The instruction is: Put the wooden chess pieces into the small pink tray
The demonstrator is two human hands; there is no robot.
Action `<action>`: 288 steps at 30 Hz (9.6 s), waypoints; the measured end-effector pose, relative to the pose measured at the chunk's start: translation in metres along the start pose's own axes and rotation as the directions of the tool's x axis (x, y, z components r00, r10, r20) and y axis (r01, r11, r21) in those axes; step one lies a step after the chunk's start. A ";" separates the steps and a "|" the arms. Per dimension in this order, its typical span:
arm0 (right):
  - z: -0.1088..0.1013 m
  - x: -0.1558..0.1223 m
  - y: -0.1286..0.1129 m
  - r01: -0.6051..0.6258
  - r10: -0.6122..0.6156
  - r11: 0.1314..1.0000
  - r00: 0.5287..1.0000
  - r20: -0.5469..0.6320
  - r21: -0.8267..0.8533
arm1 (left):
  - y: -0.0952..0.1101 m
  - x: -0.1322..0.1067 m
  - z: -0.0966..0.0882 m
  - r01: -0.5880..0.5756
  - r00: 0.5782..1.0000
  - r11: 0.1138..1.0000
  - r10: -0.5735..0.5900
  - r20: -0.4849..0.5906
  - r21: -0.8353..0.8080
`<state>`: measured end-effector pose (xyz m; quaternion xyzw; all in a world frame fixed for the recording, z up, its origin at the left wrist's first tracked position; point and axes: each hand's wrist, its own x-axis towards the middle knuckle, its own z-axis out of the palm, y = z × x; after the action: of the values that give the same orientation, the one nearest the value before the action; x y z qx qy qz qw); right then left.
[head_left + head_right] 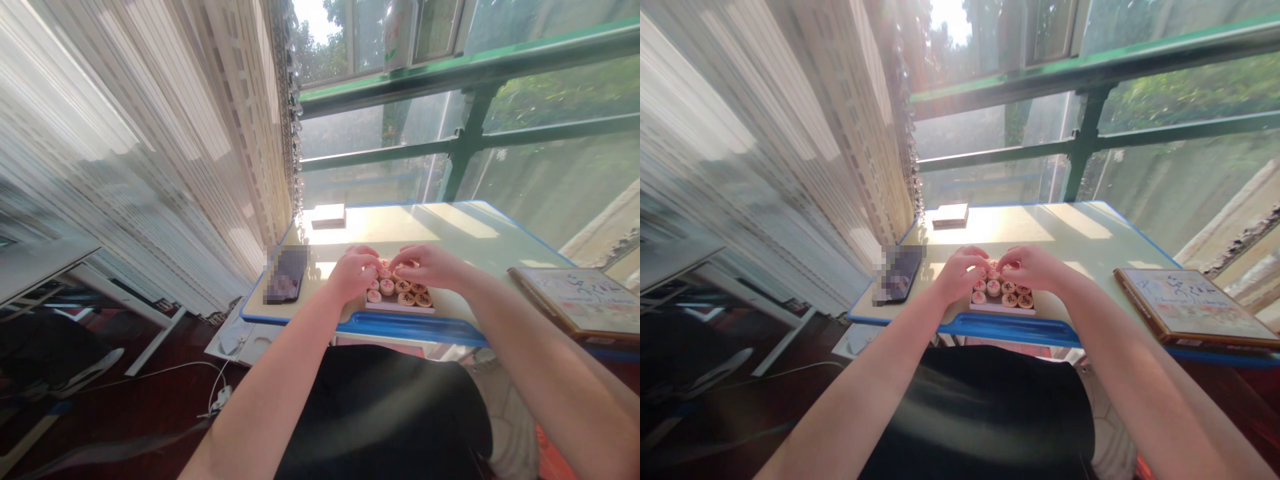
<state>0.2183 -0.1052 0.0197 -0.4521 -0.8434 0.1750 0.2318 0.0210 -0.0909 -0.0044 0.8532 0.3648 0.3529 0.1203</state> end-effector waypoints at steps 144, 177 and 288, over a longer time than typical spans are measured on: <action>0.014 0.070 0.001 -0.259 0.260 0.965 0.966 0.002 -0.032 | -0.035 0.015 0.003 0.608 0.782 0.794 -0.599 -0.173 0.000; 0.021 0.078 0.009 -0.127 0.126 0.988 0.992 -0.026 -0.083 | -0.030 0.013 0.003 0.393 0.908 0.919 -0.381 -0.173 0.039; 0.051 -0.059 -0.020 -0.089 0.114 0.993 0.894 -0.433 0.076 | 0.041 -0.057 0.004 0.171 0.980 0.983 -0.163 -0.115 0.063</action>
<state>0.2056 -0.1701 -0.0266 -0.5168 -0.7402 0.1039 0.4175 0.0183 -0.1603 -0.0172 0.8027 0.4538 0.3743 0.0980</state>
